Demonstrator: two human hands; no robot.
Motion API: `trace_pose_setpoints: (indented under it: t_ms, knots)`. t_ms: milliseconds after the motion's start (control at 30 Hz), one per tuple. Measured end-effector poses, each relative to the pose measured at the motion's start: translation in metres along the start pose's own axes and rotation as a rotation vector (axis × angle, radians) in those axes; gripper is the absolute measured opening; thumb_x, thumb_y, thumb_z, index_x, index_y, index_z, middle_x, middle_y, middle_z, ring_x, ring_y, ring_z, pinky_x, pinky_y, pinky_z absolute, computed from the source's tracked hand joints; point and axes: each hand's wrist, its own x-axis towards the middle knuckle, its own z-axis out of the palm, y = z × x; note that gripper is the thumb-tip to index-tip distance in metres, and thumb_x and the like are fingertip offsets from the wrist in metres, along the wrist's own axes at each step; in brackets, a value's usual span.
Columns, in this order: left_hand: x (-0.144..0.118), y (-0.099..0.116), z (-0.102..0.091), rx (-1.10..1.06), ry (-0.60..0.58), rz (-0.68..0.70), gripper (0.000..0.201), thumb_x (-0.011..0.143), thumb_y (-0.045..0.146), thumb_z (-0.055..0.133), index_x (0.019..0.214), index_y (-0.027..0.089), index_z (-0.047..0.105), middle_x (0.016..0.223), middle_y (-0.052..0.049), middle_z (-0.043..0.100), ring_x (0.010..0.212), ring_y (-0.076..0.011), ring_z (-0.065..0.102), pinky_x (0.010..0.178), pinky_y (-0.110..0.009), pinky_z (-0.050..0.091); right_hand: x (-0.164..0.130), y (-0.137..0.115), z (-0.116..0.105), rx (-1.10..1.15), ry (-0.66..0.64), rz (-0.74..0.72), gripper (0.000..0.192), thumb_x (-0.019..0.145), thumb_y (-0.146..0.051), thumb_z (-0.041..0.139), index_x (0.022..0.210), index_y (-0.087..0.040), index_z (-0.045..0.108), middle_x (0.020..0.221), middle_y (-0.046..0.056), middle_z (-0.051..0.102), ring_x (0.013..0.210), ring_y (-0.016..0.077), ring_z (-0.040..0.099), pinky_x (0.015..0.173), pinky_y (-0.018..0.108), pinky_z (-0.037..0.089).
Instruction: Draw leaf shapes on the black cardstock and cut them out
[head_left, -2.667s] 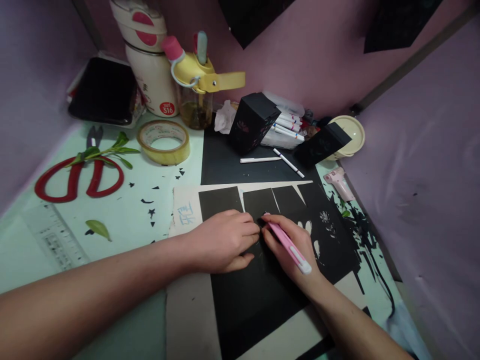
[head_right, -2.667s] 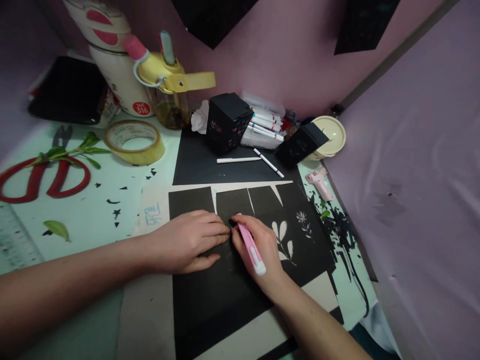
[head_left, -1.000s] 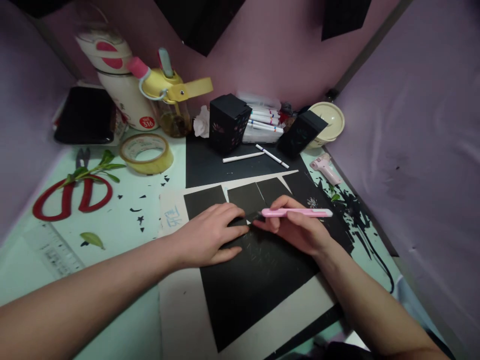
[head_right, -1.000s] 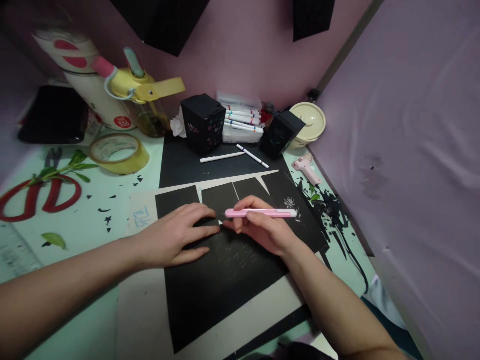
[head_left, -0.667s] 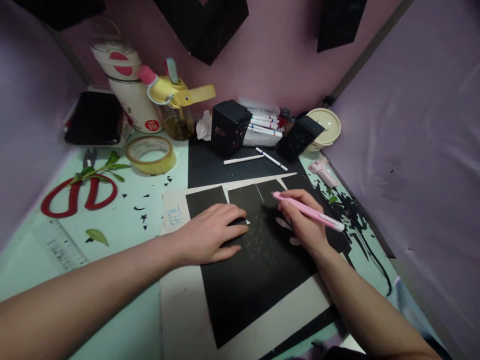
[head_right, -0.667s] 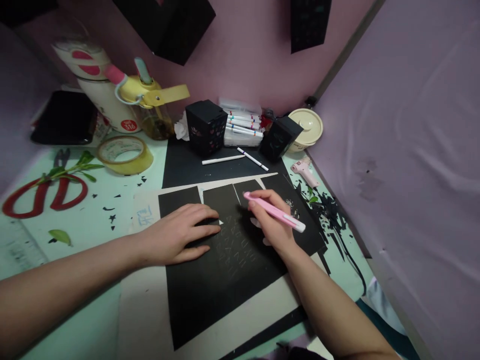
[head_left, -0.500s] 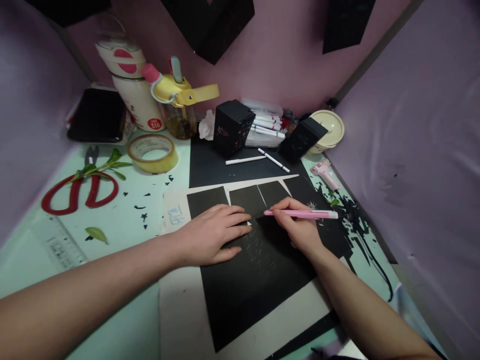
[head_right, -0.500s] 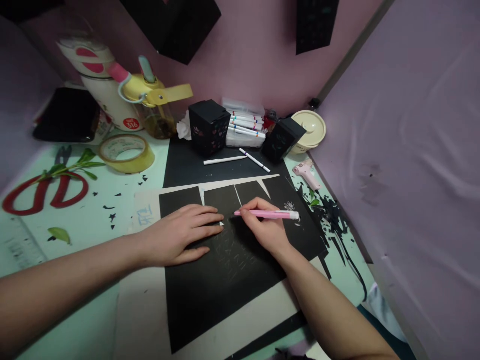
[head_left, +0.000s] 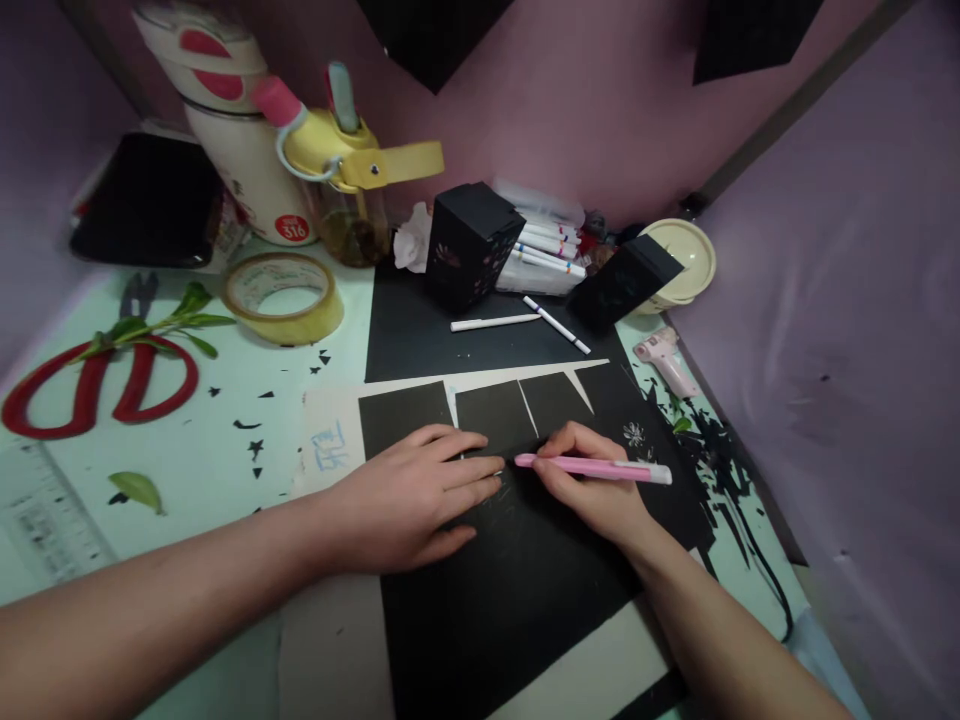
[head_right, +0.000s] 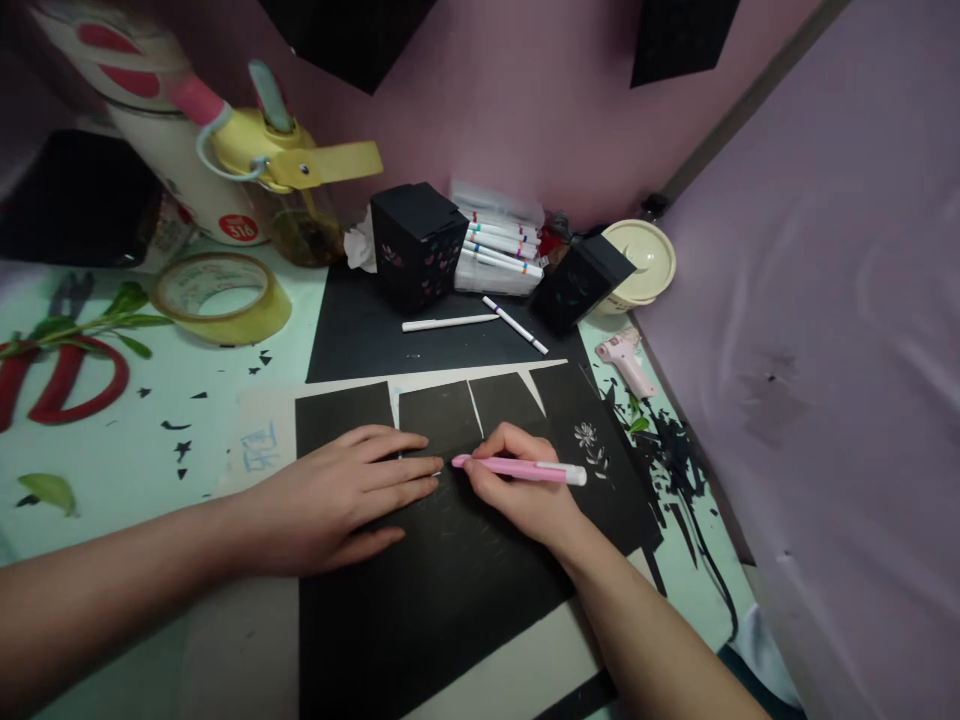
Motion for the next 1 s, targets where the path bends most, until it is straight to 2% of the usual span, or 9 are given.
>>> trace_pose_setpoints:
  t_ms: [367, 767, 1000]
  knots:
    - [-0.0005, 0.0001, 0.0004, 0.009, -0.008, 0.004, 0.042, 0.098, 0.035, 0.047, 0.136, 0.017, 0.052, 0.141, -0.005, 0.057, 0.133, -0.0306, 0.043, 0.109, -0.045, 0.028, -0.0004, -0.0011, -0.0005, -0.058, -0.023, -0.011, 0.015, 0.080, -0.024, 0.070, 0.069, -0.021, 0.059, 0.062, -0.002, 0.064, 0.053, 0.0113, 0.057, 0.050, 0.023, 0.042]
    - [0.0000, -0.0006, 0.0006, -0.012, 0.017, 0.005, 0.041, 0.096, 0.033, 0.051, 0.134, 0.018, 0.054, 0.138, -0.006, 0.059, 0.131, -0.0307, 0.047, 0.108, -0.045, 0.031, 0.0007, -0.0025, -0.0014, -0.087, -0.037, 0.038, 0.016, 0.080, -0.028, 0.069, 0.069, -0.021, 0.059, 0.062, -0.001, 0.065, 0.052, 0.0124, 0.056, 0.049, 0.024, 0.042]
    - [0.0009, -0.0003, -0.0007, 0.005, -0.017, 0.003, 0.041, 0.097, 0.034, 0.048, 0.134, 0.017, 0.053, 0.139, -0.005, 0.058, 0.131, -0.0315, 0.046, 0.107, -0.047, 0.031, 0.0012, -0.0057, -0.0004, -0.096, -0.046, 0.054, 0.018, 0.080, -0.027, 0.069, 0.068, -0.021, 0.057, 0.060, -0.003, 0.061, 0.052, 0.0112, 0.053, 0.049, 0.023, 0.040]
